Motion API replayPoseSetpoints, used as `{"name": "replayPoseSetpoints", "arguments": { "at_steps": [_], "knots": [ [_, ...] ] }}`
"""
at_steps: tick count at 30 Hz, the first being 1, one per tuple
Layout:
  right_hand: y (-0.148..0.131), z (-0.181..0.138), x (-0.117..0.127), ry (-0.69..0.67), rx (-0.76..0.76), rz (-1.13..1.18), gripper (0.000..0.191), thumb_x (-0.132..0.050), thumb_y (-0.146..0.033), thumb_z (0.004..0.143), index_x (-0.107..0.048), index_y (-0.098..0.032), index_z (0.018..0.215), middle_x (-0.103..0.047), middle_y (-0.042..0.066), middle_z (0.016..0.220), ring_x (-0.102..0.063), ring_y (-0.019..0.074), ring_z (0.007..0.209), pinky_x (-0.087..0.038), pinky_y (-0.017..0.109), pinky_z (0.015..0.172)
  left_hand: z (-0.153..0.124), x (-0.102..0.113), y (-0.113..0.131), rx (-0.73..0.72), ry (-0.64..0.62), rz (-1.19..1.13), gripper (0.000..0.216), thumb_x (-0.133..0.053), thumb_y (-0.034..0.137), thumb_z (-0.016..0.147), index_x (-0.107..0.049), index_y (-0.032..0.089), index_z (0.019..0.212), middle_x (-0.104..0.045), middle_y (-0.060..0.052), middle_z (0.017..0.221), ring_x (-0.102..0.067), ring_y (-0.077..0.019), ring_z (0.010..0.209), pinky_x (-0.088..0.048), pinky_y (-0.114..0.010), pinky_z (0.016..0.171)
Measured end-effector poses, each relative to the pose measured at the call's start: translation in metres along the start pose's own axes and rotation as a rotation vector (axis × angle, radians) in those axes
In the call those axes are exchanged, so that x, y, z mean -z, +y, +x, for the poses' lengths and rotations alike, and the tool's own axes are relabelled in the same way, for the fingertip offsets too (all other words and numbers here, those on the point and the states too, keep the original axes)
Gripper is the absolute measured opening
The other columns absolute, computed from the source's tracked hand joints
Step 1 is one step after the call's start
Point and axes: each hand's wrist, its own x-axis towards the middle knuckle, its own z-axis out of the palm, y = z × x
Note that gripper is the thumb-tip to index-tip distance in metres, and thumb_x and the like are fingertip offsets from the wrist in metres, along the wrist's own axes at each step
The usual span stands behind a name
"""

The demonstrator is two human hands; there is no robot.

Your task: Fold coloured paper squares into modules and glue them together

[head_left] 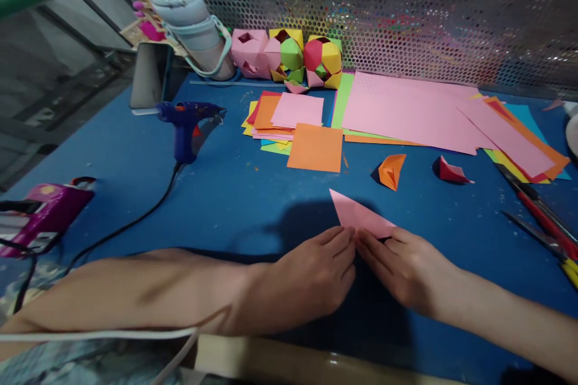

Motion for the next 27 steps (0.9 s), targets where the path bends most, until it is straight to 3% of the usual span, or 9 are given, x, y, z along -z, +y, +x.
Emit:
{"name": "replayPoseSetpoints", "arguments": {
  "at_steps": [4, 9, 13, 18, 23, 27],
  "knots": [
    [0.002, -0.001, 0.000, 0.022, -0.021, 0.043, 0.035, -0.035, -0.003, 0.083, -0.061, -0.003, 0.107, -0.065, 0.017, 0.106, -0.063, 0.0244, 0.089, -0.048, 0.036, 0.068, 0.003, -0.003, -0.001, -0.040, -0.019, 0.019, 0.024, -0.040, 0.008, 0.083, -0.063, 0.007, 0.085, -0.066, -0.015, 0.089, -0.061, -0.0242, 0.085, -0.047, -0.038, 0.082],
    [0.019, 0.007, 0.009, -0.060, -0.089, 0.186, 0.031, -0.035, -0.007, 0.086, -0.059, -0.009, 0.106, -0.066, 0.012, 0.104, -0.063, 0.0191, 0.081, -0.041, 0.031, 0.057, 0.008, -0.004, -0.004, -0.086, 0.001, -0.013, 0.022, -0.040, 0.007, 0.082, -0.061, 0.011, 0.078, -0.064, -0.012, 0.079, -0.059, -0.0223, 0.073, -0.049, -0.037, 0.071],
    [0.033, 0.034, 0.006, -0.123, -0.131, 0.063, 0.036, -0.034, -0.002, 0.084, -0.054, -0.007, 0.114, -0.059, 0.013, 0.119, -0.063, 0.0159, 0.075, -0.038, 0.030, 0.053, 0.008, -0.004, -0.005, -0.093, 0.000, -0.039, 0.020, -0.041, 0.008, 0.082, -0.059, 0.013, 0.075, -0.061, -0.009, 0.074, -0.056, -0.0211, 0.071, -0.048, -0.038, 0.071],
    [0.042, 0.059, -0.003, -0.220, -0.056, -0.055, 0.036, -0.038, -0.001, 0.081, -0.054, -0.008, 0.113, -0.051, 0.011, 0.129, -0.063, 0.0145, 0.071, -0.037, 0.031, 0.055, 0.006, -0.004, -0.006, -0.086, -0.014, -0.048, 0.018, -0.041, 0.008, 0.082, -0.058, 0.013, 0.076, -0.059, -0.009, 0.074, -0.054, -0.0194, 0.068, -0.048, -0.036, 0.068],
    [0.042, 0.028, 0.006, -0.204, -0.022, -0.088, 0.032, -0.043, -0.005, 0.079, -0.057, -0.010, 0.107, -0.059, 0.013, 0.120, -0.057, 0.0122, 0.052, -0.034, 0.031, 0.054, 0.007, -0.004, -0.008, -0.099, 0.024, -0.064, 0.019, -0.042, 0.008, 0.083, -0.057, 0.013, 0.073, -0.057, -0.007, 0.071, -0.054, -0.0192, 0.067, -0.047, -0.035, 0.066],
    [0.035, -0.015, 0.017, -0.225, -0.020, -0.050, 0.035, -0.043, -0.005, 0.074, -0.057, -0.006, 0.106, -0.062, 0.018, 0.112, -0.058, 0.0133, 0.053, -0.035, 0.031, 0.056, 0.009, -0.001, -0.009, -0.108, 0.005, -0.077, 0.020, -0.042, 0.007, 0.083, -0.058, 0.012, 0.072, -0.057, -0.007, 0.069, -0.053, -0.0184, 0.067, -0.046, -0.034, 0.067]
  ]
}}
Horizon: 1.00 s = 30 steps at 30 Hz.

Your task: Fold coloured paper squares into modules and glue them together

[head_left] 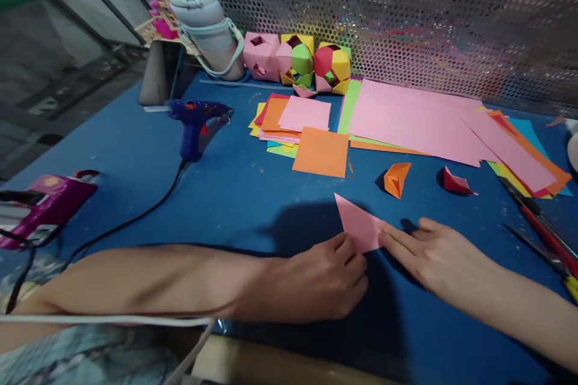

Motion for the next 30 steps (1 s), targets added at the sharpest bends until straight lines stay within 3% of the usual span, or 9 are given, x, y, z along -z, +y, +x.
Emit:
{"name": "replayPoseSetpoints", "arguments": {
  "at_steps": [5, 10, 14, 16, 18, 21, 24, 30],
  "knots": [
    [-0.009, -0.033, 0.006, 0.015, -0.091, 0.022, 0.039, -0.037, 0.002, 0.071, -0.059, -0.008, 0.101, -0.068, 0.015, 0.099, -0.062, 0.0147, 0.059, -0.036, 0.030, 0.059, 0.000, 0.001, 0.001, 0.006, -0.036, -0.005, 0.021, -0.040, 0.007, 0.084, -0.058, 0.012, 0.074, -0.056, -0.007, 0.070, -0.053, -0.0185, 0.067, -0.044, -0.033, 0.067],
    [-0.003, -0.027, 0.020, 0.071, -0.180, 0.085, 0.030, -0.036, -0.003, 0.079, -0.061, -0.013, 0.092, -0.069, 0.007, 0.071, -0.059, 0.0149, 0.055, -0.034, 0.030, 0.059, 0.001, 0.000, 0.001, 0.014, -0.030, -0.011, 0.017, -0.044, 0.007, 0.083, -0.056, 0.013, 0.072, -0.056, -0.007, 0.070, -0.051, -0.0178, 0.067, -0.044, -0.032, 0.067],
    [0.000, 0.001, 0.018, 0.152, -0.178, 0.058, 0.030, -0.035, -0.006, 0.084, -0.058, -0.009, 0.103, -0.067, 0.013, 0.097, -0.058, 0.0147, 0.059, -0.034, 0.030, 0.058, 0.001, -0.002, 0.002, 0.014, -0.015, 0.004, 0.016, -0.045, 0.008, 0.083, -0.057, 0.012, 0.074, -0.057, -0.008, 0.072, -0.052, -0.0183, 0.068, -0.045, -0.033, 0.067],
    [-0.002, 0.021, 0.010, 0.123, -0.147, 0.047, 0.037, -0.035, -0.003, 0.082, -0.051, -0.005, 0.114, -0.064, 0.016, 0.108, -0.057, 0.0136, 0.056, -0.033, 0.030, 0.053, 0.001, -0.004, 0.002, 0.010, -0.003, 0.023, 0.016, -0.044, 0.009, 0.083, -0.057, 0.012, 0.075, -0.058, -0.009, 0.074, -0.053, -0.0194, 0.069, -0.045, -0.034, 0.067],
    [-0.004, 0.040, 0.001, 0.059, -0.174, 0.038, 0.040, -0.035, -0.005, 0.083, -0.046, -0.008, 0.121, -0.067, 0.012, 0.101, -0.054, 0.0122, 0.047, -0.029, 0.028, 0.045, 0.000, -0.004, 0.002, 0.006, -0.003, 0.039, 0.016, -0.044, 0.008, 0.082, -0.057, 0.013, 0.075, -0.058, -0.008, 0.075, -0.053, -0.0200, 0.069, -0.045, -0.034, 0.066],
    [-0.007, 0.057, -0.009, -0.004, -0.174, -0.046, 0.046, -0.034, -0.004, 0.081, -0.041, -0.007, 0.127, -0.060, 0.013, 0.117, -0.054, 0.0116, 0.045, -0.029, 0.028, 0.040, -0.002, -0.004, 0.001, 0.004, -0.011, 0.047, 0.016, -0.043, 0.008, 0.082, -0.057, 0.013, 0.075, -0.057, -0.007, 0.075, -0.052, -0.0193, 0.067, -0.046, -0.033, 0.064],
    [-0.007, 0.050, -0.011, -0.001, -0.132, -0.105, 0.048, -0.039, -0.004, 0.076, -0.045, -0.004, 0.124, -0.055, 0.018, 0.123, -0.054, 0.0111, 0.045, -0.032, 0.027, 0.040, -0.002, -0.005, 0.000, 0.001, 0.008, 0.040, 0.016, -0.043, 0.009, 0.083, -0.056, 0.013, 0.075, -0.057, -0.006, 0.074, -0.052, -0.0188, 0.066, -0.045, -0.032, 0.064],
    [-0.019, -0.004, -0.006, -0.018, -0.135, -0.167, 0.056, -0.043, -0.001, 0.064, -0.048, 0.003, 0.119, -0.055, 0.025, 0.119, -0.052, 0.0119, 0.041, -0.040, 0.028, 0.044, -0.001, -0.006, 0.000, 0.005, -0.001, 0.019, 0.019, -0.041, 0.010, 0.085, -0.056, 0.013, 0.074, -0.057, -0.007, 0.073, -0.053, -0.0196, 0.067, -0.045, -0.033, 0.061]
  ]
}}
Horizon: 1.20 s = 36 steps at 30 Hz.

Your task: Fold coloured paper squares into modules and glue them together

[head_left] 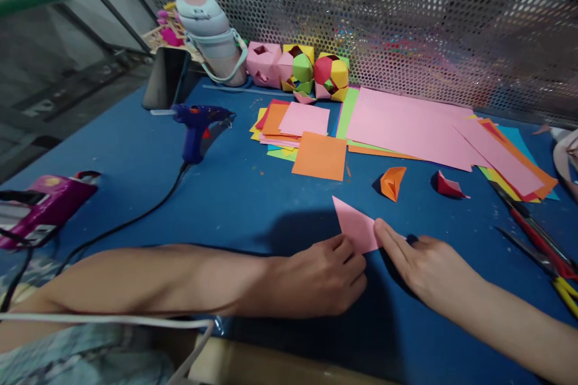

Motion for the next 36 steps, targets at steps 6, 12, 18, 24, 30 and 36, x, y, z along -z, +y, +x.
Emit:
{"name": "replayPoseSetpoints", "arguments": {
  "at_steps": [6, 12, 18, 24, 30, 36],
  "knots": [
    [-0.011, -0.034, 0.007, -0.053, -0.083, -0.074, 0.054, -0.041, 0.002, 0.059, -0.057, 0.000, 0.111, -0.059, 0.023, 0.114, -0.051, 0.0115, 0.037, -0.045, 0.029, 0.045, 0.002, -0.005, -0.001, 0.040, -0.014, -0.023, 0.022, -0.036, 0.012, 0.087, -0.057, 0.010, 0.095, -0.062, -0.012, 0.096, -0.058, -0.0205, 0.078, -0.046, -0.031, 0.062],
    [-0.007, -0.011, 0.019, 0.012, -0.193, -0.041, 0.044, -0.042, 0.000, 0.067, -0.063, -0.005, 0.106, -0.071, 0.015, 0.089, -0.059, 0.0168, 0.047, -0.044, 0.030, 0.049, 0.011, -0.022, -0.004, 0.188, 0.058, -0.046, 0.047, -0.032, 0.035, 0.092, -0.039, 0.005, 0.128, -0.045, -0.017, 0.133, -0.048, -0.0244, 0.113, -0.042, -0.034, 0.087],
    [-0.016, 0.007, 0.006, 0.110, -0.190, -0.040, 0.042, -0.041, -0.003, 0.070, -0.061, 0.000, 0.107, -0.066, 0.021, 0.104, -0.062, 0.0184, 0.056, -0.042, 0.030, 0.054, 0.015, -0.030, -0.005, 0.175, 0.028, -0.042, 0.054, -0.028, 0.044, 0.092, -0.043, 0.005, 0.125, -0.056, -0.016, 0.120, -0.050, -0.0271, 0.106, -0.041, -0.039, 0.083],
    [-0.020, 0.007, -0.001, 0.171, -0.227, 0.027, 0.031, -0.046, -0.014, 0.079, -0.063, -0.001, 0.102, -0.067, 0.021, 0.100, -0.061, 0.0188, 0.054, -0.038, 0.032, 0.056, 0.010, -0.028, -0.006, 0.303, 0.102, 0.143, 0.060, -0.025, 0.051, 0.090, -0.054, 0.002, 0.109, -0.058, -0.021, 0.112, -0.050, -0.0305, 0.105, -0.038, -0.040, 0.080],
    [-0.005, 0.009, -0.003, 0.230, -0.267, 0.179, 0.025, -0.047, -0.024, 0.087, -0.062, -0.010, 0.101, -0.070, 0.008, 0.079, -0.059, 0.0151, 0.056, -0.032, 0.030, 0.055, 0.007, -0.013, -0.033, 0.410, 0.005, 0.169, 0.046, -0.031, 0.044, 0.090, -0.059, 0.008, 0.094, -0.063, -0.016, 0.089, -0.054, -0.0250, 0.078, -0.037, -0.037, 0.066],
    [0.013, 0.008, -0.017, 0.316, -0.283, 0.453, 0.019, -0.044, -0.020, 0.090, -0.061, -0.015, 0.099, -0.066, 0.004, 0.072, -0.057, 0.0134, 0.060, -0.035, 0.028, 0.058, 0.009, 0.002, -0.043, 0.433, 0.001, -0.067, 0.056, -0.031, 0.063, 0.082, -0.059, 0.015, 0.091, -0.061, -0.008, 0.079, -0.051, -0.0230, 0.079, -0.035, -0.035, 0.072]
  ]
}}
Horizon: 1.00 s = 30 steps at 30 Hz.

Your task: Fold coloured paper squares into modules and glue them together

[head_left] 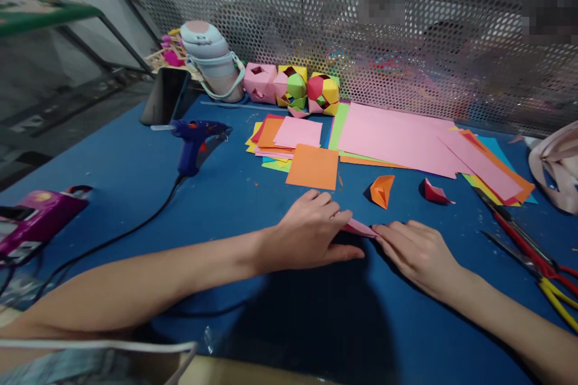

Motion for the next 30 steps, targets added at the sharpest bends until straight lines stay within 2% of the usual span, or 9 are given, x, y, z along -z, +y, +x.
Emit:
{"name": "replayPoseSetpoints", "arguments": {
  "at_steps": [5, 10, 16, 20, 23, 25, 26, 28, 30],
  "knots": [
    [0.004, -0.001, -0.002, -0.062, -0.118, 0.211, 0.018, -0.046, -0.025, 0.090, -0.057, -0.018, 0.102, -0.065, 0.006, 0.093, -0.060, 0.0154, 0.076, -0.041, 0.028, 0.066, -0.001, 0.005, 0.005, 0.036, -0.007, -0.220, 0.042, -0.038, 0.051, 0.086, -0.058, 0.017, 0.100, -0.062, -0.006, 0.090, -0.050, -0.0201, 0.083, -0.036, -0.034, 0.076],
    [0.003, 0.000, -0.002, -0.098, -0.208, 0.315, 0.021, -0.052, -0.028, 0.085, -0.055, -0.019, 0.104, -0.063, 0.006, 0.094, -0.059, 0.0179, 0.082, -0.046, 0.030, 0.070, -0.001, 0.001, 0.005, 0.046, 0.016, -0.378, 0.029, -0.045, 0.036, 0.087, -0.054, 0.019, 0.109, -0.061, -0.005, 0.105, -0.050, -0.0201, 0.097, -0.037, -0.034, 0.086],
    [0.003, 0.002, -0.002, -0.059, -0.265, 0.395, 0.029, -0.055, -0.027, 0.083, -0.054, -0.019, 0.110, -0.062, 0.007, 0.097, -0.060, 0.0180, 0.084, -0.050, 0.030, 0.071, -0.003, -0.005, 0.002, 0.044, 0.051, -0.384, 0.044, -0.057, 0.042, 0.077, -0.052, 0.019, 0.114, -0.052, -0.010, 0.124, -0.046, -0.0238, 0.112, -0.035, -0.039, 0.095],
    [0.004, 0.003, -0.005, -0.010, -0.303, 0.457, 0.023, -0.051, -0.028, 0.086, -0.057, -0.020, 0.107, -0.063, 0.006, 0.096, -0.060, 0.0175, 0.085, -0.050, 0.030, 0.073, -0.004, -0.006, 0.001, 0.051, 0.069, -0.373, 0.046, -0.058, 0.042, 0.076, -0.052, 0.019, 0.116, -0.048, -0.012, 0.127, -0.043, -0.0256, 0.116, -0.035, -0.042, 0.095],
    [0.004, 0.004, -0.006, 0.049, -0.311, 0.554, 0.019, -0.044, -0.024, 0.090, -0.061, -0.020, 0.096, -0.064, 0.005, 0.089, -0.060, 0.0166, 0.083, -0.049, 0.031, 0.074, -0.003, -0.006, 0.001, 0.036, 0.083, -0.386, 0.042, -0.057, 0.039, 0.078, -0.052, 0.018, 0.114, -0.056, -0.010, 0.117, -0.049, -0.0228, 0.108, -0.038, -0.039, 0.091],
    [0.004, 0.004, -0.006, 0.083, -0.304, 0.596, 0.020, -0.043, -0.023, 0.090, -0.062, -0.020, 0.090, -0.064, 0.005, 0.086, -0.059, 0.0167, 0.081, -0.048, 0.031, 0.073, -0.002, -0.007, 0.001, 0.035, 0.075, -0.406, 0.022, -0.052, 0.029, 0.082, -0.058, 0.017, 0.099, -0.063, -0.005, 0.095, -0.055, -0.0180, 0.090, -0.042, -0.032, 0.081],
    [0.003, 0.004, -0.005, 0.108, -0.305, 0.593, 0.018, -0.044, -0.023, 0.090, -0.062, -0.021, 0.090, -0.064, 0.005, 0.086, -0.059, 0.0171, 0.082, -0.048, 0.032, 0.073, -0.001, -0.007, 0.001, 0.043, 0.075, -0.428, 0.014, -0.048, 0.023, 0.083, -0.059, 0.016, 0.089, -0.062, -0.003, 0.083, -0.055, -0.0153, 0.080, -0.042, -0.029, 0.074],
    [0.003, 0.004, -0.006, 0.176, -0.333, 0.552, 0.013, -0.051, -0.025, 0.086, -0.061, -0.021, 0.094, -0.063, 0.005, 0.091, -0.057, 0.0187, 0.086, -0.047, 0.034, 0.076, -0.001, -0.008, 0.001, 0.072, 0.109, -0.496, 0.016, -0.043, 0.014, 0.083, -0.055, 0.015, 0.072, -0.057, -0.001, 0.070, -0.051, -0.0115, 0.067, -0.040, -0.024, 0.063],
    [0.001, 0.003, -0.008, 0.234, -0.421, 0.517, 0.026, -0.060, -0.028, 0.080, -0.056, -0.021, 0.105, -0.059, 0.007, 0.101, -0.055, 0.0201, 0.090, -0.046, 0.036, 0.078, -0.001, -0.010, 0.002, 0.107, 0.181, -0.582, 0.018, -0.042, 0.010, 0.082, -0.050, 0.015, 0.066, -0.053, -0.001, 0.069, -0.047, -0.0100, 0.064, -0.039, -0.022, 0.060]
  ]
}}
